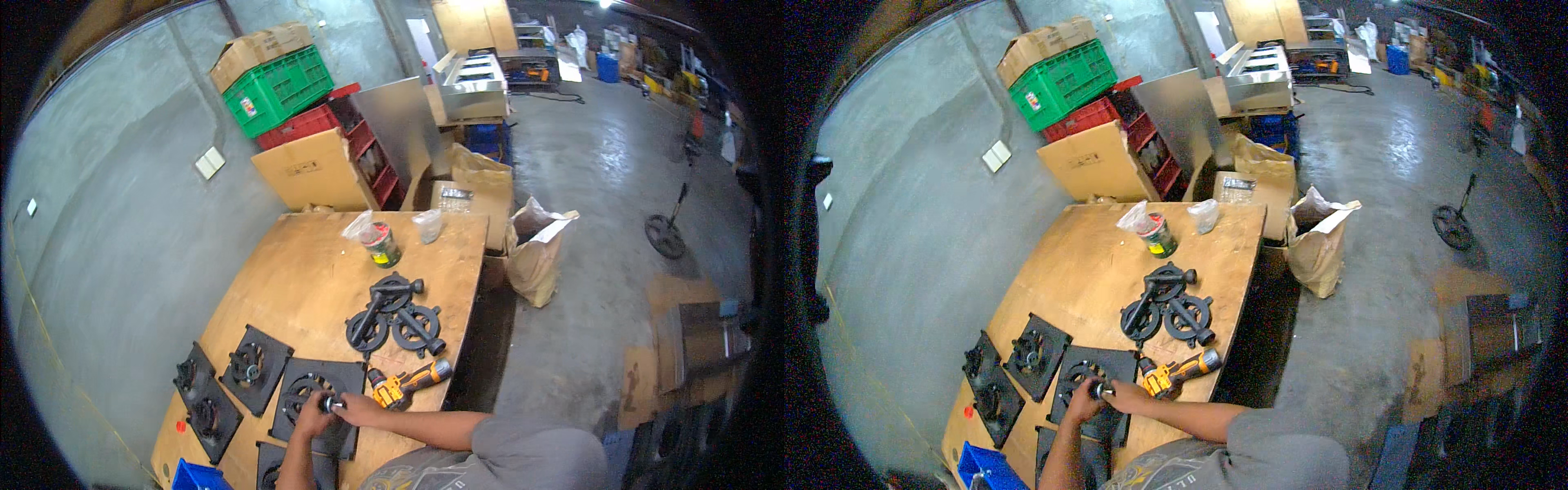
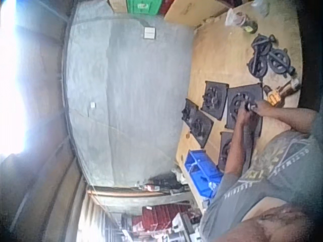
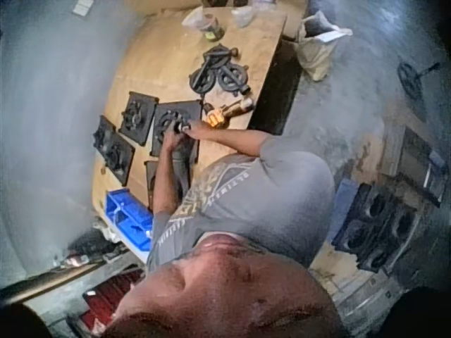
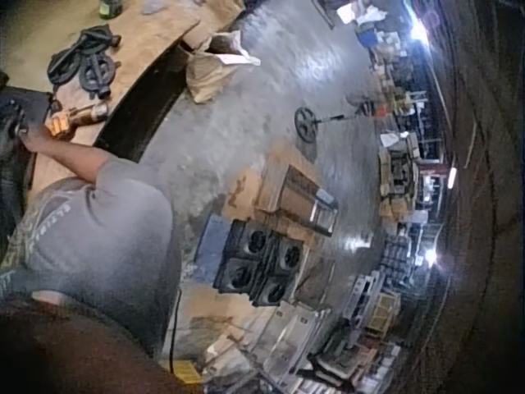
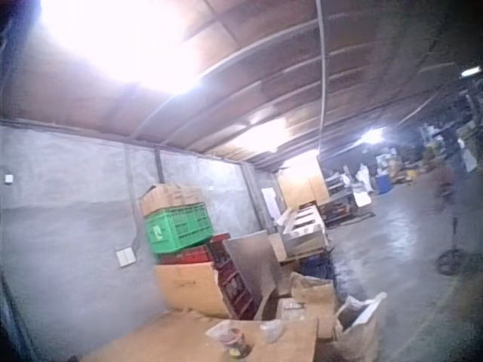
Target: The person assembles several black square fan housings on a wooden workbench. They place circular fan components into the housings, insert fasteners, and tighten them using a yellow cordless drill. The person handles multiple units one at a time, moving completed units aside.
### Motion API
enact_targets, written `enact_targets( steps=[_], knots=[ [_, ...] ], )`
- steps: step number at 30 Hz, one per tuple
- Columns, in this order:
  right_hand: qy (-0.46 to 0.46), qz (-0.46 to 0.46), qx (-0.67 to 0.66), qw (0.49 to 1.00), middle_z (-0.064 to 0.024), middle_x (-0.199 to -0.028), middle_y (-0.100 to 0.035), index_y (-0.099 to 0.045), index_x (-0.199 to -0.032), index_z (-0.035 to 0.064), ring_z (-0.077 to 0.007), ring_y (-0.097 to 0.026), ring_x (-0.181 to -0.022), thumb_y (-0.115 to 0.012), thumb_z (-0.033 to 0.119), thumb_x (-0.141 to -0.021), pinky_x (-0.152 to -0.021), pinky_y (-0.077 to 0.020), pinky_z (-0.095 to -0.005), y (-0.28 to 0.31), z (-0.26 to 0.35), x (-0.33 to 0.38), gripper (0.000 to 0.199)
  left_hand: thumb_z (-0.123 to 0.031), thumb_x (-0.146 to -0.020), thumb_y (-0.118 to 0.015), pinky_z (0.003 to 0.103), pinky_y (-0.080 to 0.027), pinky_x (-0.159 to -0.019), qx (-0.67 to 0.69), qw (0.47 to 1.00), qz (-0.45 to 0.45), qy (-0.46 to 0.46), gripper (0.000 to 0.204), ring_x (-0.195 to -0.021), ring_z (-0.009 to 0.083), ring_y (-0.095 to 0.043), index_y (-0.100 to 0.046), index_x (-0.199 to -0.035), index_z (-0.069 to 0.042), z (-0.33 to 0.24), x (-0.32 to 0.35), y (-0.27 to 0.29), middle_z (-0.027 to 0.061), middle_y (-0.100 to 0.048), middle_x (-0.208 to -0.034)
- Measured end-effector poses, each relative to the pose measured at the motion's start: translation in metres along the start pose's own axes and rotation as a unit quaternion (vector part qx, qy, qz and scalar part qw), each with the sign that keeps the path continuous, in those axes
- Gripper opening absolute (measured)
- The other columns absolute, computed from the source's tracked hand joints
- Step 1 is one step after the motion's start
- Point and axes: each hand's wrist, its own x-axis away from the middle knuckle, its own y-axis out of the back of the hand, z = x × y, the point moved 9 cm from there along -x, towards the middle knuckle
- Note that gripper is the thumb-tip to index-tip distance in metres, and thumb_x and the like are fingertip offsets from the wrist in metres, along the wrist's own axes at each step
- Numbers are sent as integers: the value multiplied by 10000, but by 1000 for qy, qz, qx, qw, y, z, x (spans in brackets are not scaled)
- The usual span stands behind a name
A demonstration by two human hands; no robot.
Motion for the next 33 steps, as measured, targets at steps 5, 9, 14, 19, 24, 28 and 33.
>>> enact_targets(
  steps=[5, 9, 14, 19, 24, 28, 33],
  knots=[
    [58, 64, -3, 996, -283, -945, -646, -643, -1003, -8, -438, -638, -907, -393, 354, -978, -783, -483, -532, -7, 9, -16, 440, -206, -690, -784, 392, -439, -1008, -54, 998, 6, -8, 672, -1179, 317, -566, -536, -1303, -90, -1, -12, 3, 164, -601, -1259],
    [35, 12, 60, 998, -264, -1036, -641, -584, -1102, -2, -438, -610, -985, -549, 368, -912, -833, -475, -497, 6, 13, -9, 418, -178, -694, -771, 414, -454, -984, -2, 999, 5, -49, 598, -1126, 345, -581, -557, -1243, -75, 5, -15, -5, 190, -605, -1213],
    [101, -6, -42, 994, -305, -822, -626, -637, -856, -38, -482, -609, -820, -499, 310, -942, -723, -453, -530, 1, -9, -28, 383, -130, -685, -734, 417, -450, -980, -13, 997, -45, -69, 538, -1122, 360, -579, -567, -1192, -58, -3, -16, -5, 205, -611, -1170],
    [101, -46, 8, 994, -257, -873, -649, -608, -949, -71, -388, -616, -823, -550, 230, -920, -767, -455, -449, -1, -2, -25, 307, -123, -676, -718, 447, -455, -952, 18, 998, -37, -52, 574, -1097, 385, -569, -543, -1220, -74, 13, -20, -12, 206, -598, -1161],
    [128, -29, -5, 991, -247, -857, -642, -598, -898, -79, -371, -603, -757, -496, 279, -956, -704, -455, -455, 9, -5, -28, 377, -117, -631, -756, 452, -469, -915, -15, 998, -38, -40, 624, -1067, 385, -583, -537, -1214, -81, 3, -30, -16, 200, -612, -1104],
    [114, 34, -41, 992, -241, -921, -647, -574, -1028, -92, -338, -597, -812, -541, 281, -940, -762, -459, -417, -9, -26, -45, 384, -104, -593, -787, 469, -481, -872, 3, 995, -63, -75, 640, -1041, 397, -592, -546, -1186, -85, 18, -26, -19, 198, -610, -1100],
    [117, -49, -50, 991, -154, -826, -626, -594, -1009, -76, -255, -541, -763, -513, 297, -959, -734, -441, -383, -3, -43, -46, 384, -131, -595, -790, 432, -485, -882, -9, 998, -49, -44, 617, -1024, 368, -611, -563, -1165, -68, 21, -37, -23, 186, -636, -1093]
  ],
)
